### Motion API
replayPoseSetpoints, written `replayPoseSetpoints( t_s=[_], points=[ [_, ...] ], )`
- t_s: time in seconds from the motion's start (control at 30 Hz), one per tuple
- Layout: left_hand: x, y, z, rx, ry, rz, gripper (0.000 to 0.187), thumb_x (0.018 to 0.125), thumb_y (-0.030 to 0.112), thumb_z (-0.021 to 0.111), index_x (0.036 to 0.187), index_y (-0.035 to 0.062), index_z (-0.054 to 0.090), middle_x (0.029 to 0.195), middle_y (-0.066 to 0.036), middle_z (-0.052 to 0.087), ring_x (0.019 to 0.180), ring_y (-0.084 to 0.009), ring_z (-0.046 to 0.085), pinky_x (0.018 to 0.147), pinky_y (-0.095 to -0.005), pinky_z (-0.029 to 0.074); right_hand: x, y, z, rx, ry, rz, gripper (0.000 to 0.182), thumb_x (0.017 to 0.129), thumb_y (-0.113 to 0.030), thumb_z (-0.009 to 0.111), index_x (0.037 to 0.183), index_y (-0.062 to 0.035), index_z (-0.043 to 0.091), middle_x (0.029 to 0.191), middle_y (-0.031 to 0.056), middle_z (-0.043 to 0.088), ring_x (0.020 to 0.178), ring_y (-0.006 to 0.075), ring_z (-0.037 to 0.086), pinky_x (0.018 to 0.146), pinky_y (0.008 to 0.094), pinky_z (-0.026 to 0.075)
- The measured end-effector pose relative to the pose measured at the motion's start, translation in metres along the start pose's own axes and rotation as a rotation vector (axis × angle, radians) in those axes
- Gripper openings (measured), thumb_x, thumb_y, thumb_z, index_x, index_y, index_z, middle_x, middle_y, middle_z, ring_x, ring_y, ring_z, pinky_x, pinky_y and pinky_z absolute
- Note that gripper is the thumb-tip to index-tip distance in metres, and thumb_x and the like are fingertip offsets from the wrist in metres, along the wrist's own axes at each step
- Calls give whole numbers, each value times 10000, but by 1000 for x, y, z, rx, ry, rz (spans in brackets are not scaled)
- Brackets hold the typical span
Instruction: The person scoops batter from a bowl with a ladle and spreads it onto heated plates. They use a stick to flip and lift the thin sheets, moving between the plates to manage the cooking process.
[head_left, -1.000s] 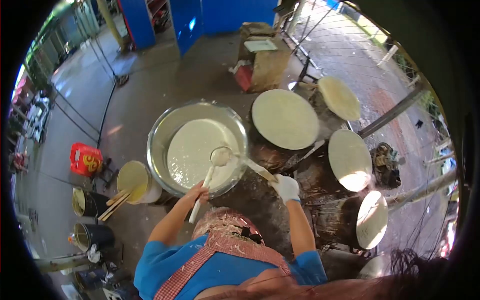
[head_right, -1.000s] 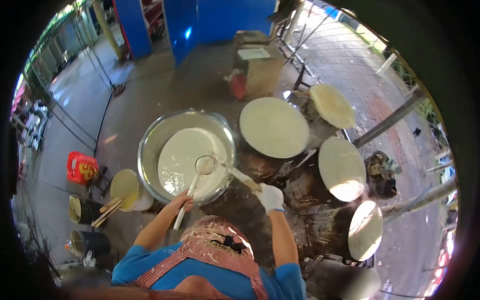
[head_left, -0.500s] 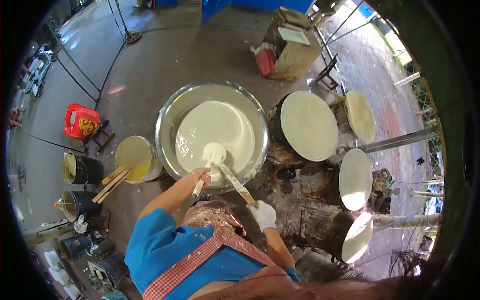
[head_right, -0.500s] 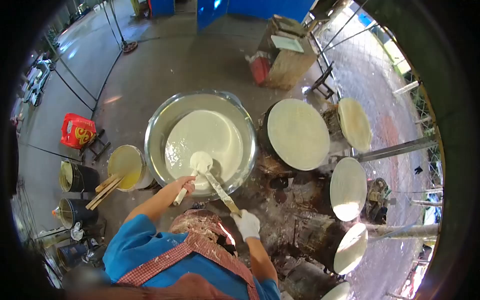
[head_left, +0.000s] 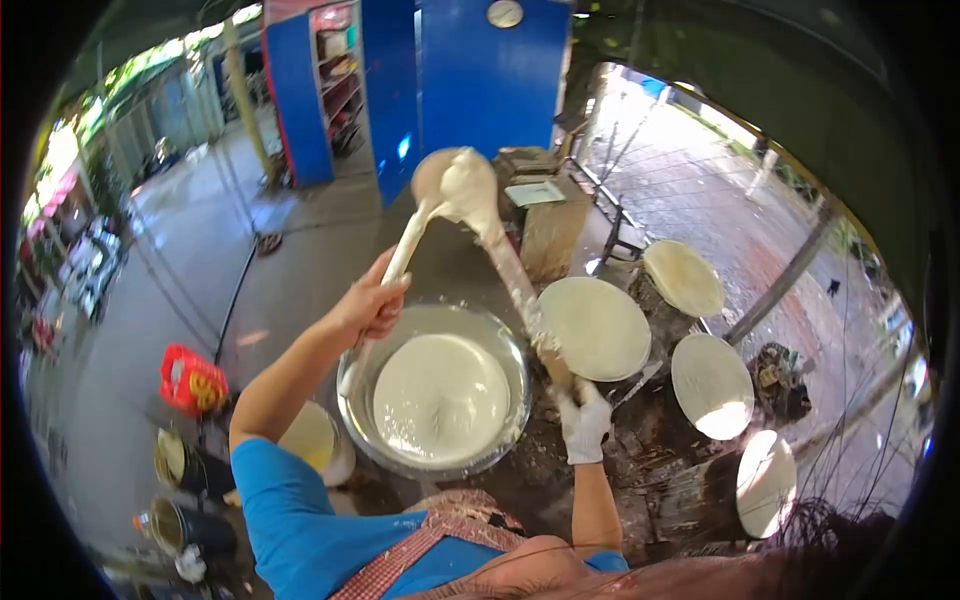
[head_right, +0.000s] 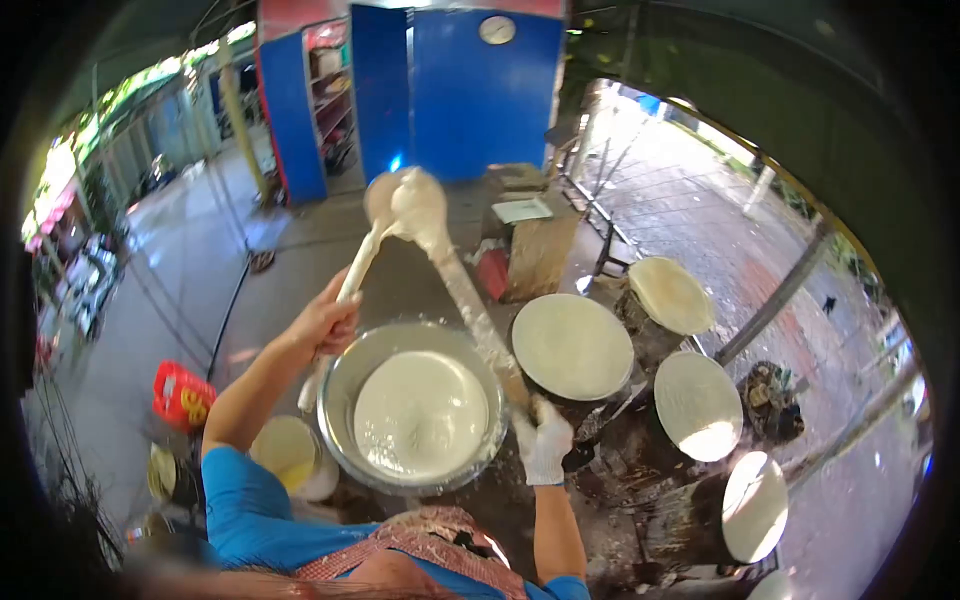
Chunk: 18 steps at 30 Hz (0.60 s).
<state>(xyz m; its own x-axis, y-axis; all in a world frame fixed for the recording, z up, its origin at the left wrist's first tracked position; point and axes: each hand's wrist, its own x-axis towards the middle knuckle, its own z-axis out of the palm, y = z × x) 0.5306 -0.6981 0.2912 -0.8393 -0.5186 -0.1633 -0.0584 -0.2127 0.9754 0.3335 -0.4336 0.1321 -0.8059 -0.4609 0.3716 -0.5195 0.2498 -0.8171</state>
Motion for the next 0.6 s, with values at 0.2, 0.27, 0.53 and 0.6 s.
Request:
replayPoseSetpoints(
  t_s=[0.2, 0.27, 0.53, 0.6],
  points=[
    [74, -127, -27, -403, -88, -775, 106, 899, 219, 498, 908, 197, 394, 527, 52, 272, 374, -11, 232, 271, -144, 173, -93, 75, 22, 56, -411, 697, 360, 745, -357, 670, 976, -82, 663, 671, 69, 623, 654, 173, 589, 613, 323, 441],
    [92, -145, -3, -650, -5, -1109, 94, 916, 225, 473, 864, 190, 403, 535, 55, 277, 373, -7, 229, 263, -141, 177, -127, 72, -17, -138, -363, 593, 434, 718, -443, 671, 979, -96, 668, 715, 124, 631, 686, 211, 622, 617, 321, 450],
    [107, -181, 242, -179, -905, -803, 272, 913, 225, 490, 1152, 321, 403, 539, 45, 279, 381, -34, 248, 290, -174, 182, -222, 65, -139, -69, 140, 803, 381, 801, -388, 604, 996, -63, 637, 759, 114, 613, 681, 179, 560, 650, 319, 441],
    [110, -228, 308, -641, -889, -1606, 113, 936, 231, 451, 995, 149, 503, 547, 40, 295, 399, -59, 289, 335, -201, 275, -280, 71, -157, 132, 305, 986, 341, 801, -355, 586, 1001, -84, 636, 739, 97, 616, 654, 174, 566, 604, 303, 446]
  ],
)
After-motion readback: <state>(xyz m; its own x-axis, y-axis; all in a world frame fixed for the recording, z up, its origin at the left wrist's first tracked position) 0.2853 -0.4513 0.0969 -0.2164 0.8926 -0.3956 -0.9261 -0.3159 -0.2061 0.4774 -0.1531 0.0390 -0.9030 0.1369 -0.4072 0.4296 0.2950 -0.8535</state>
